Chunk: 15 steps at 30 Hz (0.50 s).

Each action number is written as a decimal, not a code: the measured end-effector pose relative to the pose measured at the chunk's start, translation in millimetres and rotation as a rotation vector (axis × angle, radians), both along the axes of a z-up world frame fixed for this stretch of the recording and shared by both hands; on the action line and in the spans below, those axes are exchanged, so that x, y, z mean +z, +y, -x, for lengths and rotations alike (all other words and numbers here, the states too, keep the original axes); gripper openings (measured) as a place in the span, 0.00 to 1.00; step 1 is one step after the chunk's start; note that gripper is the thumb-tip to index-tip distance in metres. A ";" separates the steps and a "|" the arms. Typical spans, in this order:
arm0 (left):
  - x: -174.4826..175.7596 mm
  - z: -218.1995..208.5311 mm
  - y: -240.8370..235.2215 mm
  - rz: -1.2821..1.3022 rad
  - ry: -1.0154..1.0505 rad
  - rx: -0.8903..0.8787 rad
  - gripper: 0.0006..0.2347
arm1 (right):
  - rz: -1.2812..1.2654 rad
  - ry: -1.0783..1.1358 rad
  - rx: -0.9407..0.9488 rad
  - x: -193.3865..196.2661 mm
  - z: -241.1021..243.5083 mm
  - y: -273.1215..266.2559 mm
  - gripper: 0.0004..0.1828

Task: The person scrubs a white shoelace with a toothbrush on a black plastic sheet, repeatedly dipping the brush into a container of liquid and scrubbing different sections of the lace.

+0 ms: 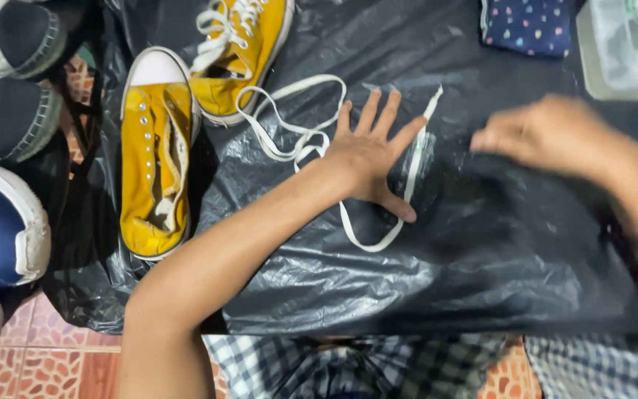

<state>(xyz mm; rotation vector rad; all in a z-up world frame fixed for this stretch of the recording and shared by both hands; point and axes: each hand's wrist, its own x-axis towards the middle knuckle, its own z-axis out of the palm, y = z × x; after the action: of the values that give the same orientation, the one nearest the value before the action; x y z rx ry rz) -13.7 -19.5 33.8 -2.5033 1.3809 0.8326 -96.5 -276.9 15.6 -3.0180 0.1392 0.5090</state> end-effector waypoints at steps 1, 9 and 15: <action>-3.9 2.1 0.4 -0.007 0.010 -0.010 0.61 | -0.007 0.010 -0.010 -2.5 -1.5 -5.3 0.16; -22.9 1.0 1.7 0.182 -0.075 -0.025 0.65 | 0.113 -0.063 0.003 -8.1 -14.5 -7.2 0.24; -39.1 3.7 -0.7 0.231 -0.138 -0.114 0.56 | 0.143 -0.103 -0.053 -14.0 -16.8 -8.7 0.26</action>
<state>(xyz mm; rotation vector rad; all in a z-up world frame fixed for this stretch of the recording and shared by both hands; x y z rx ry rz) -17.4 -20.1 -5.3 -2.5590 1.6355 0.4937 -79.7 -285.7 1.6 -3.1610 0.2582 0.3533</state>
